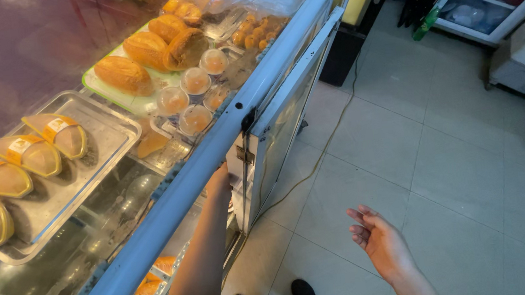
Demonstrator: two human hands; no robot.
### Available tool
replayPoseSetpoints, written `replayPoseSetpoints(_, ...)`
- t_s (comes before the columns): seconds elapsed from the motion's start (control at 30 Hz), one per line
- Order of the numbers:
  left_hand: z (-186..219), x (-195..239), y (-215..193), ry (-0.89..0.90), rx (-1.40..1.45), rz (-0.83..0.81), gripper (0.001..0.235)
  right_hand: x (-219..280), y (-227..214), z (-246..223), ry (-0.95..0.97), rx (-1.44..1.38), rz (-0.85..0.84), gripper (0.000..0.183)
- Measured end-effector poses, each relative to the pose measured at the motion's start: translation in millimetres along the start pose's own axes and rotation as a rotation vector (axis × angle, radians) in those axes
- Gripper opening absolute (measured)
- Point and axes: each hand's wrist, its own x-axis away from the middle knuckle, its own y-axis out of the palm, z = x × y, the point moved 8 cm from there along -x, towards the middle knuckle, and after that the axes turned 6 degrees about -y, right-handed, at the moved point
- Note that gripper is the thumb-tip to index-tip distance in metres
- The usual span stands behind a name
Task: The person transfers small round pastries from a large baking sheet to a smaller metal tray, then places the tray into a glass display case. They also retrieve packaged triangular items and a tray of cups from a refrigerator and arrange them in the display case.
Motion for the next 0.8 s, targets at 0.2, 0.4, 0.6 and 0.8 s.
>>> replayPoseSetpoints(0.2, 13.8, -12.8, -2.0, -0.020, -0.347, -0.009, 0.044, -2.2, 6.4, 1.6, 0.027, 0.020, -0.048, 0.033)
replayPoseSetpoints(0.4, 34.2, 6.5, -20.4, 0.340, -0.599, 0.192, 0.050, -7.7, 32.0, -7.0, 0.024, 0.193, -0.145, 0.034)
replayPoseSetpoints(0.6, 25.4, 167.6, -48.9, 0.537, -0.331, 0.261, 0.058, -28.9, 112.7, -78.4, -0.536, 0.520, -0.457, 0.026)
replayPoseSetpoints(0.8, 36.6, 392.5, -125.5, 0.444, -0.445, 0.496, 0.041, -12.7, 223.7, -164.0, -1.507, 0.768, -0.634, 0.056)
